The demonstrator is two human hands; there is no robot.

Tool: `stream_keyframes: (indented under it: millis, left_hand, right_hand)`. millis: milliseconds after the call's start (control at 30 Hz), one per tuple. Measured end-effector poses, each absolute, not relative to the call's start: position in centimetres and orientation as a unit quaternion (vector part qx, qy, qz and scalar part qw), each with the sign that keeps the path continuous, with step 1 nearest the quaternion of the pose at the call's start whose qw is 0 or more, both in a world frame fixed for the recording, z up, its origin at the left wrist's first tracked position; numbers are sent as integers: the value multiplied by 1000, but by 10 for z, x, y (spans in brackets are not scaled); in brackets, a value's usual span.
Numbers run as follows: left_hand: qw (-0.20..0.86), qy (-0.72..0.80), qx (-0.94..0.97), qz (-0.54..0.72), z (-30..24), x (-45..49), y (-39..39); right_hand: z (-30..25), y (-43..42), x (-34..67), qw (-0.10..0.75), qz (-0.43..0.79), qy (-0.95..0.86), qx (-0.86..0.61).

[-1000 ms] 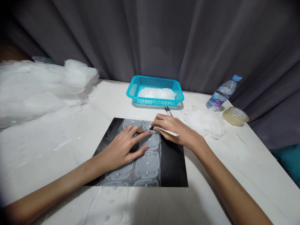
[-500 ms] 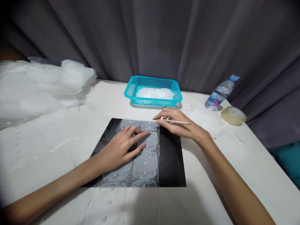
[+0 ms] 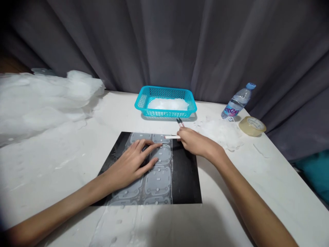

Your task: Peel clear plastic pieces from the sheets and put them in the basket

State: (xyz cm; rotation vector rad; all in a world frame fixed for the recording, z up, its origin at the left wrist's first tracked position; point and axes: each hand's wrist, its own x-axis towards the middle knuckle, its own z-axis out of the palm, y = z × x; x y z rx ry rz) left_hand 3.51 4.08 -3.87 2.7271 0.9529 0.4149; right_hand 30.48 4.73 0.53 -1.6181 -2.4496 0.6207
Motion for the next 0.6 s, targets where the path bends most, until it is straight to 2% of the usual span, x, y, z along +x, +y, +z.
stream_keyframes:
  millis: [267,433,600]
  left_hand:
    - [77,394,903,154,-47,41,27]
    - [57,423,889,168,-45,44,15]
    - [-12,442,890,113,-42,43,-5]
  right_hand:
    - [6,29,271,-12,297,-750,-591]
    - [16,19,253,-61,249,-768,-587]
    - [21,11,250,-60,226,-794,-561]
